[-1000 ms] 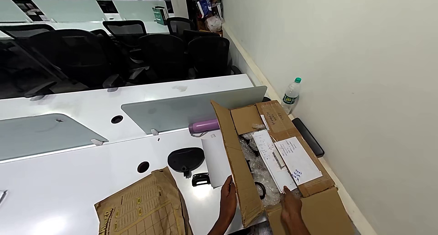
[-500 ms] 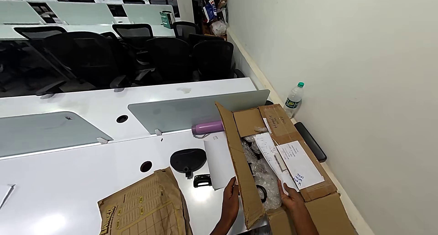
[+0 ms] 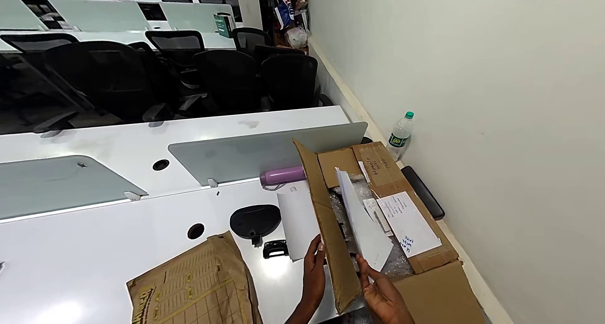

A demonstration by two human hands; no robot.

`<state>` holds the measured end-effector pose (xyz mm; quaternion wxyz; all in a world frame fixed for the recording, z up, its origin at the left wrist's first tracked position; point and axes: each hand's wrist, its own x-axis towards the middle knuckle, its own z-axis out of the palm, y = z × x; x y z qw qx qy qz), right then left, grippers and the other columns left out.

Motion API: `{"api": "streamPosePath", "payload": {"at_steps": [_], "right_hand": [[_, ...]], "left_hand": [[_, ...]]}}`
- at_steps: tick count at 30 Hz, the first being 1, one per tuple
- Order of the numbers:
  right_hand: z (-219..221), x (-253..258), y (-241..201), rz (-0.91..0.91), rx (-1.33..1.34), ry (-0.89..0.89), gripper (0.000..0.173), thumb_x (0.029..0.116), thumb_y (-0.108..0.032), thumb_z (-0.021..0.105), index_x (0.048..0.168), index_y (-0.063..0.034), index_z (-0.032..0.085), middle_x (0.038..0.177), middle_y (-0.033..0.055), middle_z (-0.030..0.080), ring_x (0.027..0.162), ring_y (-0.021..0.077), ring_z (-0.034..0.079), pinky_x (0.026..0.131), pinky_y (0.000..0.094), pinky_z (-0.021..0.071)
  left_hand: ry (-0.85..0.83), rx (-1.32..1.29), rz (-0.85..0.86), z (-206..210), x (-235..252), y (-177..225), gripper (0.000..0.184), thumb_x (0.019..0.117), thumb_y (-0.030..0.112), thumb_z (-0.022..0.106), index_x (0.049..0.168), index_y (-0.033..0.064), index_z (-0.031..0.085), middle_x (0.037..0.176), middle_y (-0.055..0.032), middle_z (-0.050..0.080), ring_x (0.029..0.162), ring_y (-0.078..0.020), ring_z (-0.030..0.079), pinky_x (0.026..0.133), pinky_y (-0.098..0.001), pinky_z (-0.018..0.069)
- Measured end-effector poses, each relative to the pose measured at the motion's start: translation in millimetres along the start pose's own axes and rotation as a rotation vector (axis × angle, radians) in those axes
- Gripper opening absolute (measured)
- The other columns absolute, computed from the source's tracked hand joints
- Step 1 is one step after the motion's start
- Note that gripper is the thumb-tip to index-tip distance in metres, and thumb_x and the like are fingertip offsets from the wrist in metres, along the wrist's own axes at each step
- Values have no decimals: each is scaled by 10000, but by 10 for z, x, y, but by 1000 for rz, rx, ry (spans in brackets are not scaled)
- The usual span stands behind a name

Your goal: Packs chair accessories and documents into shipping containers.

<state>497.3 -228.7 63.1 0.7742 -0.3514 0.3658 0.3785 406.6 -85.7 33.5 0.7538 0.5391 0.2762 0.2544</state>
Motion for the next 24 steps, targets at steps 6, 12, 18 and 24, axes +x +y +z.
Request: {"api": "streamPosePath", "payload": {"at_steps": [6, 12, 18, 24], "right_hand": [[113, -56, 351, -191, -219, -12, 348, 1015, 17, 558, 1337, -19, 433, 1075, 156, 682, 858, 220, 743, 716, 321, 643], [152, -24, 483, -267, -328, -66, 350, 1010, 27, 569, 1339, 24, 449, 1100, 194, 682, 859, 264, 750, 709, 366, 654], [34, 62, 545, -437, -527, -163, 353, 988, 20, 606, 1320, 77, 500, 1143, 196, 687, 978, 237, 722, 843, 371, 631], [-93, 63, 509, -491, -655, -254, 269, 983, -34, 619, 1231, 59, 573, 1097, 142, 720, 1006, 167, 710, 913, 319, 593]], "left_hand": [[16, -49, -30, -65, 79, 225, 775, 1025, 486, 371, 1590, -18, 203, 1521, -203, 445, 1210, -252, 630, 858, -400, 601], [149, -112, -97, -33, 158, 369, 302, 1035, 108, 550, 1259, -94, 547, 1071, -182, 694, 890, -224, 725, 742, -371, 631], [220, -69, -95, -132, 211, 306, 162, 1051, 43, 515, 1118, -85, 588, 879, -139, 705, 735, -169, 715, 654, -311, 616], [230, -78, -114, -148, 197, 310, 152, 1063, 65, 502, 1073, -63, 585, 787, -108, 685, 657, -157, 693, 593, -299, 598]]}}
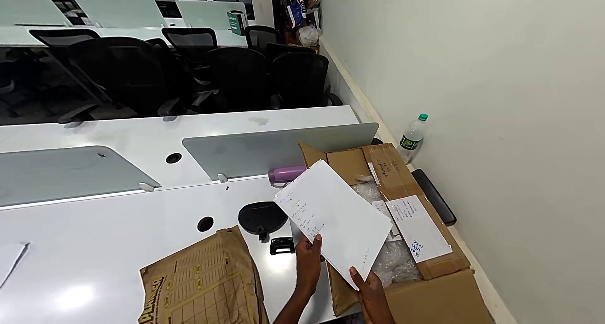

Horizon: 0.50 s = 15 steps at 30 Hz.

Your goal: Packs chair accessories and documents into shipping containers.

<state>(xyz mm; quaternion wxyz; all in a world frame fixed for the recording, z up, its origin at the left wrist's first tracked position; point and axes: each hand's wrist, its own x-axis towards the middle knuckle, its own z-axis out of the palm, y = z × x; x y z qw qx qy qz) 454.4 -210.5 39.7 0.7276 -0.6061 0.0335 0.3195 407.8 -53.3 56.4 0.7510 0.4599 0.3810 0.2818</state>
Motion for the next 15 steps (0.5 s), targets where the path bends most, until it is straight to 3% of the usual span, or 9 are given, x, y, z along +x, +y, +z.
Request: {"api": "streamPosePath", "payload": {"at_steps": [5, 6, 7, 8, 9, 10, 12, 13, 15], "right_hand": [[-151, -44, 54, -22, -11, -116, 317, 1031, -143, 495, 1288, 42, 512, 1118, 78, 697, 1029, 90, 681, 948, 261, 558], [-205, -54, 78, -48, -35, -171, 437, 994, -225, 557, 1324, 48, 467, 1142, 49, 680, 1046, 56, 664, 959, 240, 543], [-269, -57, 103, -90, -82, -234, 670, 924, -373, 688, 1359, 62, 422, 1179, 28, 673, 1069, 32, 653, 967, 228, 534], [-331, -54, 123, -139, -169, -284, 972, 805, -567, 788, 1395, 90, 382, 1233, 34, 663, 1102, 29, 645, 976, 231, 533], [-392, -53, 138, -189, -302, -318, 1170, 708, -663, 807, 1428, 133, 343, 1300, 75, 628, 1154, 43, 622, 995, 239, 524], [-456, -65, 147, -230, -449, -344, 1258, 658, -658, 831, 1457, 168, 320, 1395, 152, 571, 1255, 97, 575, 1057, 269, 485], [-542, -91, 196, -286, -738, -354, 1260, 612, -525, 905, 1474, 199, 337, 1541, 351, 380, 1461, 387, 374, 1210, 496, 304], [-542, -93, 223, -298, -884, -346, 1259, 599, -516, 922, 1468, 199, 358, 1556, 397, 320, 1482, 492, 298, 1220, 600, 233], [-489, -95, 279, -327, -1155, -311, 1146, 649, -520, 903, 1416, 199, 447, 1526, 425, 348, 1460, 567, 294, 1219, 641, 196]], "left_hand": [[-4, -42, -43, -18, -13, 26, 135, 1071, 62, 481, 1088, -48, 558, 787, -103, 683, 661, -159, 698, 588, -300, 597], [-2, -46, -50, -23, -10, 25, 136, 1073, 67, 480, 1092, -45, 553, 789, -103, 682, 661, -160, 698, 586, -301, 596], [1, -49, -55, -29, -6, 22, 135, 1075, 71, 477, 1097, -42, 547, 792, -102, 682, 661, -159, 698, 584, -300, 596], [5, -55, -60, -34, -4, 20, 137, 1076, 75, 477, 1101, -42, 545, 795, -105, 683, 660, -162, 697, 582, -301, 594], [3, -62, -66, -41, -3, 24, 142, 1077, 76, 473, 1111, -44, 543, 807, -110, 689, 671, -167, 704, 591, -308, 602], [1, -69, -73, -45, -7, 31, 143, 1078, 75, 469, 1120, -42, 540, 817, -110, 693, 681, -166, 709, 597, -308, 605], [-3, -84, -78, -48, -13, 41, 144, 1077, 73, 471, 1132, -41, 541, 834, -109, 698, 692, -163, 710, 597, -305, 603], [-7, -91, -80, -48, -9, 36, 144, 1077, 74, 473, 1134, -41, 541, 840, -114, 702, 695, -167, 712, 598, -307, 603], [-23, -104, -92, -43, -3, 29, 160, 1081, 75, 464, 1161, -45, 534, 868, -131, 707, 718, -186, 721, 614, -322, 612]]}}
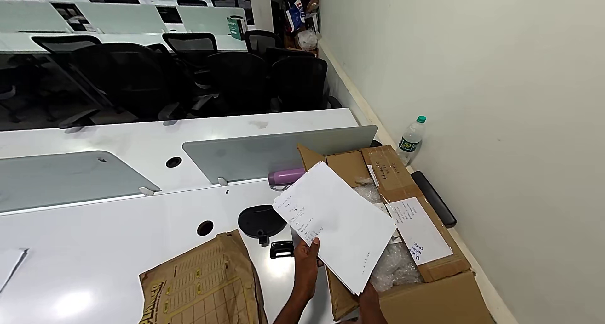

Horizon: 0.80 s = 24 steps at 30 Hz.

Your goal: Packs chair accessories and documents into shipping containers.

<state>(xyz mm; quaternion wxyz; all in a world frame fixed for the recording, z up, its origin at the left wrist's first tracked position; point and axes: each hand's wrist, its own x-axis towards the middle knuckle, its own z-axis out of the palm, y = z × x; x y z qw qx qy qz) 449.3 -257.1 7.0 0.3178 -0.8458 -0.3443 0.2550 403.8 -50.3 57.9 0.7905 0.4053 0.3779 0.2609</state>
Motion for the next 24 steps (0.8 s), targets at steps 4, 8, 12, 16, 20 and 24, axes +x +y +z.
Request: {"api": "streamPosePath", "payload": {"at_steps": [4, 8, 12, 16, 20, 24], "right_hand": [[138, 53, -26, -49, -255, 119, 612, 741, -108, 810, 1253, 173, 628, 1387, 410, 525, 1363, 572, 449, 1197, 595, 297], [151, 56, -79, -17, -333, 102, 504, 735, 51, 744, 1219, 160, 654, 1350, 376, 575, 1307, 517, 541, 1105, 554, 442], [232, 48, -78, -29, -343, 162, 468, 723, 73, 742, 1181, 148, 680, 1330, 369, 594, 1280, 518, 565, 1057, 563, 485], [325, 45, -29, -15, -295, 241, 495, 730, 92, 734, 1214, 159, 655, 1358, 359, 583, 1288, 501, 570, 1059, 546, 493], [375, 49, 56, -132, -245, 395, 459, 742, 102, 704, 1196, 156, 668, 1315, 348, 619, 1235, 503, 613, 1025, 562, 520], [368, 57, 78, -142, -163, 461, 476, 781, 93, 654, 1255, 139, 650, 1346, 325, 613, 1204, 477, 643, 994, 560, 538]], "left_hand": [[-13, -43, -33, -4, 2, 17, 195, 1087, 79, 454, 1213, -55, 522, 920, -160, 715, 762, -231, 740, 654, -367, 635], [-27, -67, -69, -53, 5, 37, 196, 1088, 84, 454, 1214, -49, 525, 927, -168, 719, 772, -246, 745, 664, -385, 640], [-47, -86, -108, -105, 22, 95, 204, 1089, 83, 451, 1234, -41, 522, 957, -167, 726, 792, -251, 750, 670, -388, 642], [-59, -139, -119, -162, 33, 146, 202, 1089, 64, 433, 1247, -43, 501, 985, -181, 722, 812, -265, 751, 692, -404, 646], [-59, -156, -114, -222, 41, 188, 192, 1088, 52, 429, 1243, -37, 499, 973, -167, 724, 806, -249, 752, 698, -390, 647], [-49, -119, -93, -355, 104, 195, 183, 1082, 43, 436, 1233, -32, 508, 964, -148, 725, 803, -220, 747, 700, -364, 641]]}}
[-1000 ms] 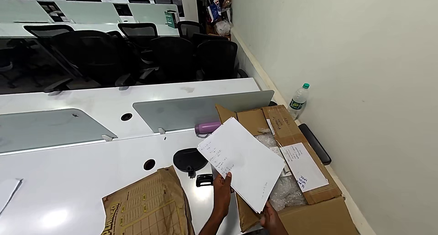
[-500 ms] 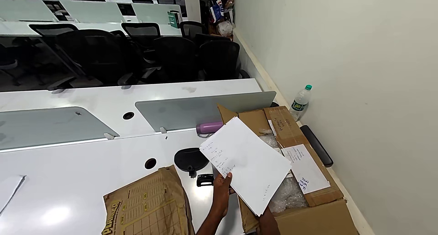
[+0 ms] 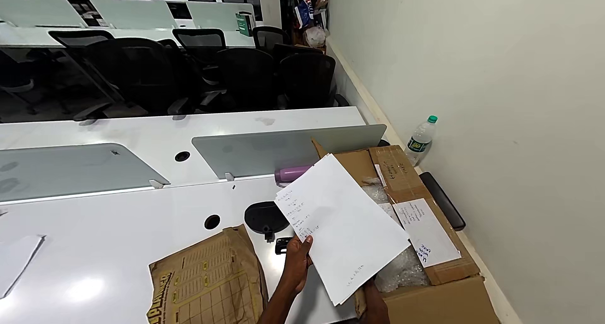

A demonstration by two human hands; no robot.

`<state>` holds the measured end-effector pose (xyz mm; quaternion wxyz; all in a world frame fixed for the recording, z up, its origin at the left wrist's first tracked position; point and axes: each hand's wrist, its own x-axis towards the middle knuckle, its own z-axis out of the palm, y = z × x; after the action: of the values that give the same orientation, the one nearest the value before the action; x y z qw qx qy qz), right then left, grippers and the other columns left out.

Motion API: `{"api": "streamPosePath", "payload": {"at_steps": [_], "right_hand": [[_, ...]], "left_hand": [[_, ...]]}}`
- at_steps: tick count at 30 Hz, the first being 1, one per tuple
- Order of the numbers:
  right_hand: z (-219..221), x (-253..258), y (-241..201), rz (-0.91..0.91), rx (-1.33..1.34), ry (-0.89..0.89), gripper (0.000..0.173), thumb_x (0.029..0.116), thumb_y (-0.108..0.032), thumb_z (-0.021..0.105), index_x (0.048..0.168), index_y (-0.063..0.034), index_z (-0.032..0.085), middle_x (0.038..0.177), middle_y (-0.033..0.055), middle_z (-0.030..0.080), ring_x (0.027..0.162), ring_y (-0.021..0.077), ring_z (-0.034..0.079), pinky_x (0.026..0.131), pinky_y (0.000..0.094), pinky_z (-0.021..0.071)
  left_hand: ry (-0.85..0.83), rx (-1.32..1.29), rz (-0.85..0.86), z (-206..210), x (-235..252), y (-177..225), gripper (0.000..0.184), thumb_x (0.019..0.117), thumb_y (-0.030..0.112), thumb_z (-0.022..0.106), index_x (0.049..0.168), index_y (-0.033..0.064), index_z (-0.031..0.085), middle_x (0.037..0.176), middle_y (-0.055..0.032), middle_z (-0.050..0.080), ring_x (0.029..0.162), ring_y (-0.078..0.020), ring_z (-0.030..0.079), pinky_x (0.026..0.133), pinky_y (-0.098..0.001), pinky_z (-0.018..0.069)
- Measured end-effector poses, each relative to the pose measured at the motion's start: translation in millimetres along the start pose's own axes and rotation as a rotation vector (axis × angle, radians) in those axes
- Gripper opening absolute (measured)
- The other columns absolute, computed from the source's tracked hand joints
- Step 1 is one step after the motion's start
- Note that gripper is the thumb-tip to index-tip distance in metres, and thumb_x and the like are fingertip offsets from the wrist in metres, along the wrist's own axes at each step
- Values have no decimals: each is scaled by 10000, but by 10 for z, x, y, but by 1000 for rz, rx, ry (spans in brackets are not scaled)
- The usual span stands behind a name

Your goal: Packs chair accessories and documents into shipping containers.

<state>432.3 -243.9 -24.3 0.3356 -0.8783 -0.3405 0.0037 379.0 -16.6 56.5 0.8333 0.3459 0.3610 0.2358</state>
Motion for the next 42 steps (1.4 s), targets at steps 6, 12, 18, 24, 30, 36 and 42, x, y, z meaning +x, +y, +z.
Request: {"api": "streamPosePath", "payload": {"at_steps": [6, 12, 18, 24, 30, 36, 42], "right_hand": [[-25, 19, 51, 35, 138, 82, 518, 831, 90, 602, 1344, 156, 573, 1349, 306, 620, 1201, 418, 659, 1029, 512, 531], [-23, 33, 85, 52, 241, 129, 541, 869, 63, 542, 1404, 138, 527, 1402, 264, 603, 1270, 318, 637, 1081, 417, 505], [-26, 39, 45, 155, 326, 220, 497, 887, 29, 550, 1372, 137, 563, 1329, 260, 652, 1206, 263, 675, 1061, 364, 513], [3, 42, 71, 149, 345, 241, 483, 889, 31, 551, 1360, 137, 574, 1321, 263, 655, 1206, 229, 674, 1063, 327, 506], [-23, 50, 56, 152, 352, 229, 480, 899, 28, 552, 1364, 145, 564, 1334, 262, 647, 1230, 215, 659, 1081, 315, 491], [-17, 50, 62, 161, 349, 234, 463, 901, 31, 547, 1346, 156, 573, 1319, 264, 656, 1225, 205, 662, 1083, 306, 490], [-27, 65, 44, 146, 328, 244, 459, 887, 28, 537, 1323, 164, 586, 1299, 256, 670, 1209, 184, 669, 1076, 286, 491]], "left_hand": [[2, 107, 0, -345, 147, 13, 234, 1074, 32, 446, 1290, -40, 502, 1029, -147, 714, 871, -197, 734, 767, -350, 628], [38, 162, -48, -697, 301, -80, 277, 1062, 9, 461, 1333, -47, 486, 1080, -162, 703, 898, -203, 732, 798, -356, 628], [98, 345, -86, -1079, 453, -243, 278, 1048, 5, 493, 1318, -52, 525, 1089, -152, 690, 889, -157, 703, 776, -316, 601], [133, 565, -76, -1300, 616, -425, 288, 1037, 0, 503, 1315, -63, 547, 1140, -189, 652, 927, -176, 651, 819, -342, 554], [84, 626, 0, -1257, 844, -504, 308, 1021, -25, 498, 1317, -101, 536, 1219, -228, 631, 1056, -209, 633, 931, -353, 525], [17, 668, 3, -1051, 1146, -466, 328, 1030, -3, 501, 1342, -100, 529, 1251, -254, 624, 1100, -248, 640, 966, -381, 527], [24, 754, -39, -911, 1448, -470, 330, 1045, 30, 504, 1351, -92, 531, 1293, -275, 604, 1164, -305, 617, 1014, -433, 497]]}}
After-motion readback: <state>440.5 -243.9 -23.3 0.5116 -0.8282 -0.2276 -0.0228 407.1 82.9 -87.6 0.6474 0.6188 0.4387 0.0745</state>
